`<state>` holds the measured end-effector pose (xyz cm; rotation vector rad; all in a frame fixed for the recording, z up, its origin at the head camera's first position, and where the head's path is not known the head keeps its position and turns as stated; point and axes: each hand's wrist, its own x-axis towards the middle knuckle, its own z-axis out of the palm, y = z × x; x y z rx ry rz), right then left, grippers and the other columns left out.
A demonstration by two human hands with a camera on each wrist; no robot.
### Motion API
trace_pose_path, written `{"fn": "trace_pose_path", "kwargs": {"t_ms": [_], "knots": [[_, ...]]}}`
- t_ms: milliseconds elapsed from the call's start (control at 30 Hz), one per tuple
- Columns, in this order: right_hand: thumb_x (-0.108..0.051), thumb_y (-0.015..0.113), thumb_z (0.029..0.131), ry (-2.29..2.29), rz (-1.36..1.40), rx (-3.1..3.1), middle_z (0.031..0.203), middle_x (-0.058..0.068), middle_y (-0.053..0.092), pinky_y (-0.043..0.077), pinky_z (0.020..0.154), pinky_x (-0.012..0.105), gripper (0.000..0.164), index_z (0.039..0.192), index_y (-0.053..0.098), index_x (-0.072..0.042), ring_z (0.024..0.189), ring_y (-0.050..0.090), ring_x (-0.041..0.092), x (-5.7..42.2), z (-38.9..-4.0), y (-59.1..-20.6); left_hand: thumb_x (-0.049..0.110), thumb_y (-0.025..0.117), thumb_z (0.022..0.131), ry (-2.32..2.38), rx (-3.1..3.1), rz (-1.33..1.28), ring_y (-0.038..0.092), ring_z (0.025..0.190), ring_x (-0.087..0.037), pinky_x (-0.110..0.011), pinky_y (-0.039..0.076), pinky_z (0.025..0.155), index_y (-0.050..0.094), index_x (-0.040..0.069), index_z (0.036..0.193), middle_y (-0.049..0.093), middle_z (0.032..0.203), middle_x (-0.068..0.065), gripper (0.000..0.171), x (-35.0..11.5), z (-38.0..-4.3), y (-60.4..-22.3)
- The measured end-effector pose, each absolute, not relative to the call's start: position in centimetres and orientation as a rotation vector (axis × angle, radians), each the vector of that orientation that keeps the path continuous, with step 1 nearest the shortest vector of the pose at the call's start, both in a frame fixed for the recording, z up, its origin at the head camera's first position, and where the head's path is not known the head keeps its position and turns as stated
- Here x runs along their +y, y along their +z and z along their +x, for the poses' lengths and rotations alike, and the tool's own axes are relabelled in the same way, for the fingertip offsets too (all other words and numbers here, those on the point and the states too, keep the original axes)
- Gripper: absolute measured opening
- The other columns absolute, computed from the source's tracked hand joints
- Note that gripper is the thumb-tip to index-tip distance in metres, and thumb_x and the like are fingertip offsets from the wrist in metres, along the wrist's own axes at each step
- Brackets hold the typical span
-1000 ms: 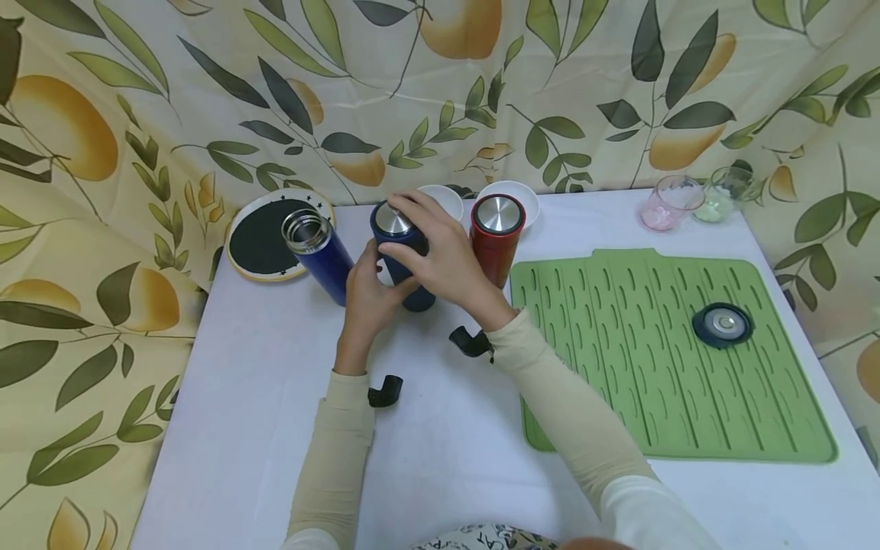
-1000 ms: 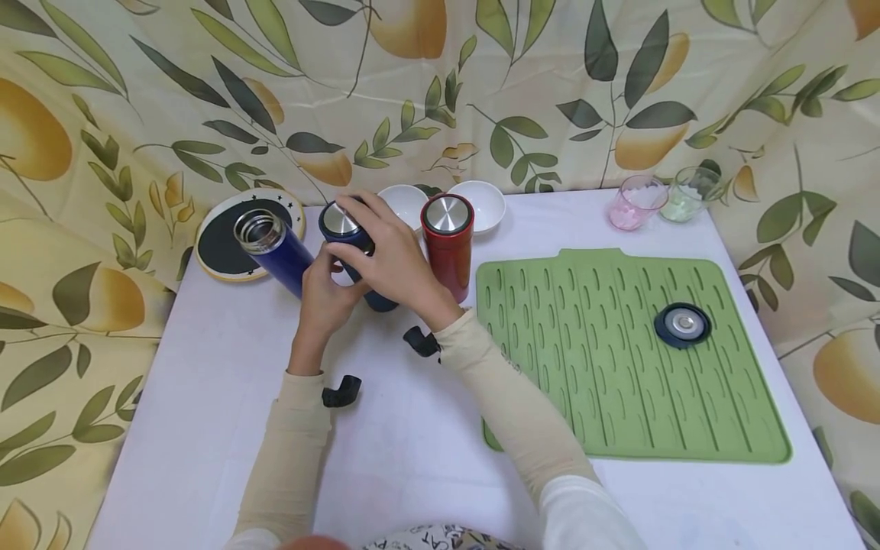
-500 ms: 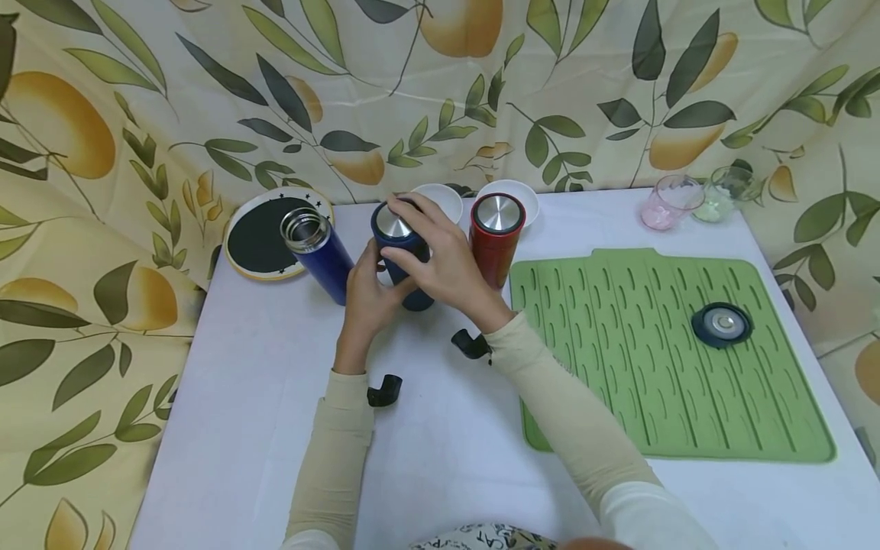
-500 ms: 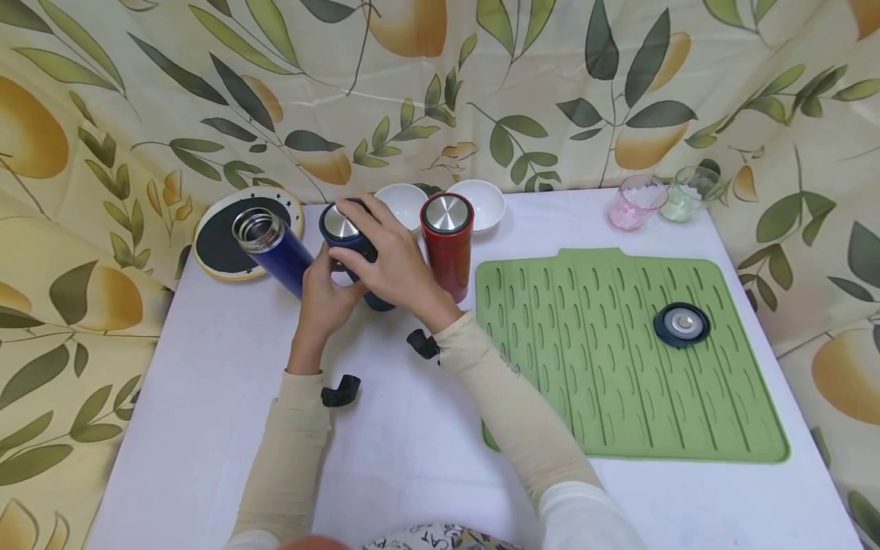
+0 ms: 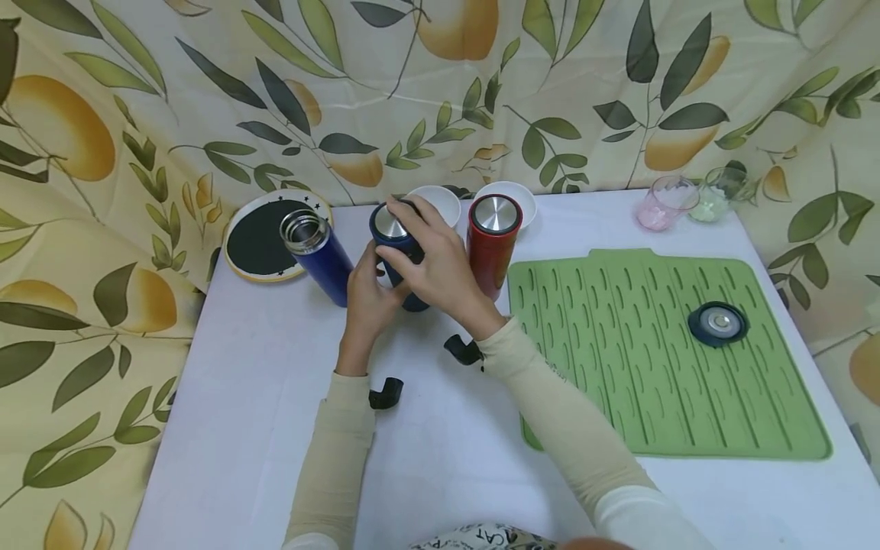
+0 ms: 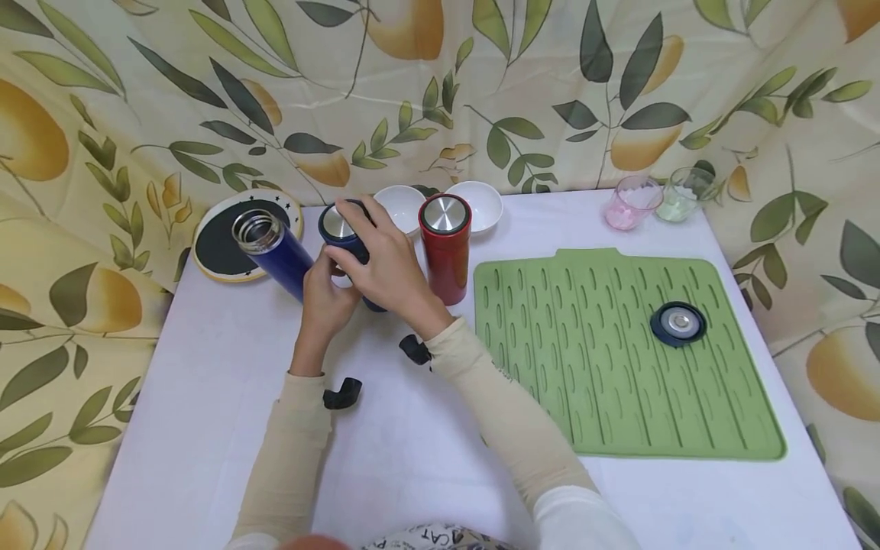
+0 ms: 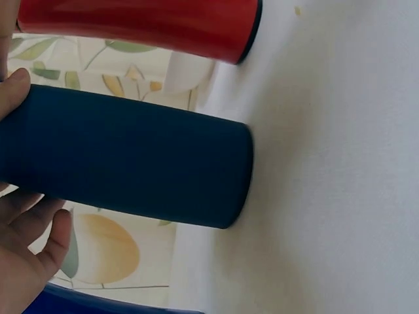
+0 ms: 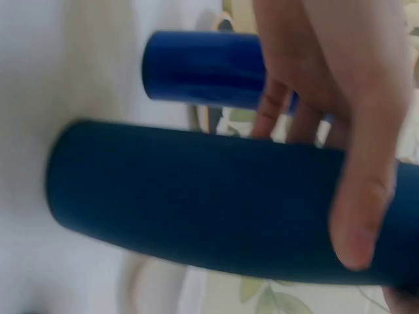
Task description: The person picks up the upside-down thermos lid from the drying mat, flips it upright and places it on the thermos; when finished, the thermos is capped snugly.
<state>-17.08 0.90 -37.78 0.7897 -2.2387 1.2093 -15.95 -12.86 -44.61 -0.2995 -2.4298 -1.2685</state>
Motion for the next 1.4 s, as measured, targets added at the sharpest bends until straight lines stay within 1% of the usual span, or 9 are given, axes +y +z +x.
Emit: {"fn": "trace_pose_path", "kwargs": {"t_ms": [167, 433, 600, 700, 833, 933, 1067, 1233, 1400], "knots": [[-0.031, 0.07, 0.081, 1.147, 0.664, -2.203, 0.125, 0.012, 0.049, 0.047, 0.088, 0.031, 0.054, 0.128, 0.053, -0.009, 0.108, 0.052, 0.019, 0.0, -16.7, -38.2, 0.011, 0.07, 0.071, -1.294, -2.417, -0.29, 0.055, 0.093, -0.015, -0.036, 0.047, 0.073, 0.052, 0.01, 0.119, 0.06, 0.109, -0.003, 0.052, -12.7, -15.9, -44.7], [-0.045, 0.068, 0.078, 1.098, 0.421, -2.247, 0.116, 0.013, 0.044, 0.049, 0.081, 0.036, 0.062, 0.122, 0.049, -0.006, 0.097, 0.053, 0.023, -2.0, -16.2, -38.5, 0.005, 0.064, 0.071, -1.331, -2.426, -0.231, 0.056, 0.084, -0.02, -0.041, 0.046, 0.075, 0.055, 0.004, 0.104, 0.06, 0.094, -0.007, 0.034, -13.2, -15.6, -44.9], [-0.041, 0.068, 0.079, 1.358, 0.537, -2.297, 0.125, 0.01, 0.037, 0.041, 0.089, 0.031, 0.064, 0.126, 0.039, -0.009, 0.109, 0.043, 0.018, -0.7, -16.8, -37.6, 0.009, 0.068, 0.072, -1.331, -2.427, -0.263, 0.055, 0.091, -0.018, -0.041, 0.047, 0.076, 0.055, 0.007, 0.111, 0.06, 0.102, -0.005, 0.041, -13.2, -15.8, -44.9], [-0.028, 0.062, 0.084, 1.527, 0.743, -2.284, 0.136, 0.008, 0.035, 0.035, 0.097, 0.029, 0.061, 0.135, 0.034, -0.01, 0.119, 0.037, 0.013, 0.6, -17.2, -37.1, 0.025, 0.075, 0.074, -1.309, -2.443, -0.282, 0.055, 0.097, -0.016, -0.039, 0.047, 0.076, 0.05, 0.011, 0.121, 0.059, 0.111, -0.003, 0.055, -13.1, -15.9, -44.8], [-0.021, 0.063, 0.086, 1.543, 0.885, -2.292, 0.136, 0.005, 0.041, 0.036, 0.097, 0.027, 0.055, 0.135, 0.042, -0.009, 0.12, 0.041, 0.01, 1.7, -17.7, -37.0, 0.045, 0.074, 0.073, -1.294, -2.458, -0.279, 0.054, 0.1, -0.015, -0.038, 0.046, 0.077, 0.045, 0.015, 0.129, 0.058, 0.117, -0.001, 0.07, -13.0, -16.0, -44.8], [-0.032, 0.068, 0.082, 1.422, 0.794, -2.326, 0.129, 0.006, 0.044, 0.039, 0.093, 0.027, 0.057, 0.129, 0.048, -0.008, 0.114, 0.044, 0.012, 1.3, -17.7, -37.2, 0.041, 0.076, 0.073, -1.282, -2.452, -0.275, 0.055, 0.097, -0.016, -0.038, 0.046, 0.077, 0.048, 0.014, 0.125, 0.059, 0.113, -0.002, 0.065, -13.0, -16.0, -44.8], [-0.045, 0.07, 0.076, 1.375, 0.636, -2.356, 0.126, 0.009, 0.039, 0.04, 0.09, 0.029, 0.072, 0.133, 0.042, -0.012, 0.11, 0.042, 0.015, 0.7, -17.3, -37.6, 0.024, 0.077, 0.072, -1.3, -2.428, -0.283, 0.056, 0.093, -0.017, -0.038, 0.047, 0.074, 0.051, 0.011, 0.12, 0.061, 0.109, -0.004, 0.057, -12.9, -16.0, -44.9], [-0.03, 0.063, 0.084, 1.605, 0.743, -2.307, 0.14, 0.005, 0.032, 0.034, 0.099, 0.033, 0.068, 0.142, 0.03, -0.018, 0.122, 0.036, 0.012, 1.4, -17.2, -37.9, 0.033, 0.077, 0.071, -1.322, -2.433, -0.277, 0.055, 0.095, -0.017, -0.043, 0.047, 0.076, 0.049, 0.014, 0.125, 0.06, 0.113, -0.002, 0.063, -12.7, -16.0, -44.9], [-0.019, 0.062, 0.086, 1.639, 0.866, -2.242, 0.14, 0.002, 0.039, 0.03, 0.103, 0.03, 0.057, 0.138, 0.038, -0.012, 0.127, 0.034, 0.009, 2.0, -17.3, -38.2, 0.045, 0.075, 0.071, -1.317, -2.437, -0.273, 0.054, 0.099, -0.016, -0.043, 0.045, 0.077, 0.047, 0.015, 0.128, 0.058, 0.116, 0.0, 0.071, -12.7, -15.9, -44.9]]}}
